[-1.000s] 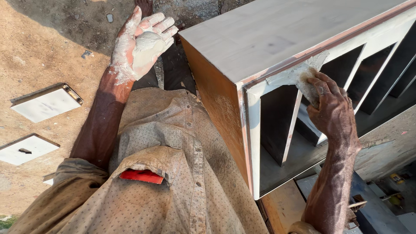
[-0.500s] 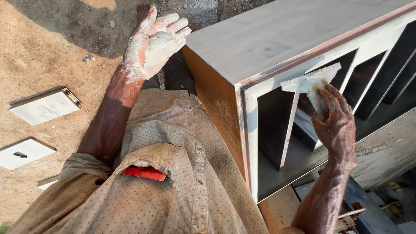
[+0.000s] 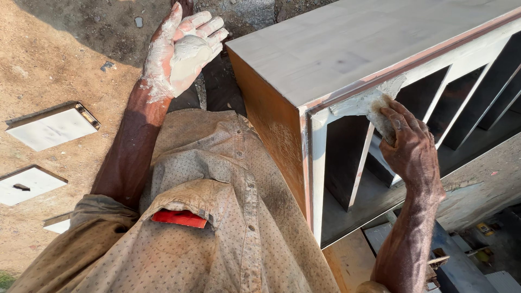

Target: The person applies a white filler paste to the edges and corners of a wooden cabinet using a putty knife. They repeatedly scoop filler from a container and spread it along the frame, smoothing the surface.

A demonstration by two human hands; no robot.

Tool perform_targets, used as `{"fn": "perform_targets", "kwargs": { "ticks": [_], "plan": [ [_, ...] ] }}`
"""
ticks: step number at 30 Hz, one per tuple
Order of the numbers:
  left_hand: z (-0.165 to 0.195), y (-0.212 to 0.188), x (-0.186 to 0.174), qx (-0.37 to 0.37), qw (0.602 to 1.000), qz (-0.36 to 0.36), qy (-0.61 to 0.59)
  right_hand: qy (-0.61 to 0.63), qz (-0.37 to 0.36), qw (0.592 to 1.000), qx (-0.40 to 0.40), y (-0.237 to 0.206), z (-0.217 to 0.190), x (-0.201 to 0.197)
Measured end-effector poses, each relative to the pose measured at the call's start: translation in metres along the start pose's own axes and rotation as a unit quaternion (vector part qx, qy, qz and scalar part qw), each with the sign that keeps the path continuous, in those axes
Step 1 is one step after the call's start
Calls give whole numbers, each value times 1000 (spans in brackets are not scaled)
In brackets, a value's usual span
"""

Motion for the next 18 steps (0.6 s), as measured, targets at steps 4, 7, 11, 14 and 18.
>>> {"fn": "perform_targets", "kwargs": {
  "ticks": [4, 7, 11, 14, 18],
  "plan": [
    [-6, 2, -4, -33, 943, 1, -330, 13, -1, 1000, 16, -8, 9, 15],
    [-3, 3, 4, -17, 1000, -16, -13, 39, -57, 994, 81, -39, 21, 39],
    [-4, 11, 12, -17, 1000, -20, -5, 77, 38, 990, 107, -81, 45, 40],
    [-5, 14, 20, -27, 999, -18, 4, 114, 196, 968, 105, -94, 62, 34],
    [-10, 16, 33, -35, 999, -32, 27, 59, 199, 973, 99, -88, 67, 44]
  ]
}}
Point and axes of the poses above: each hand's wrist, its own y-axis towards the middle knuckle, its own x-axis out of the palm, z = x × y, the point moved 5 cm from there along y, towards the middle knuckle, and after that the axes turned 11 degrees about -x, right-handed, at the moved point
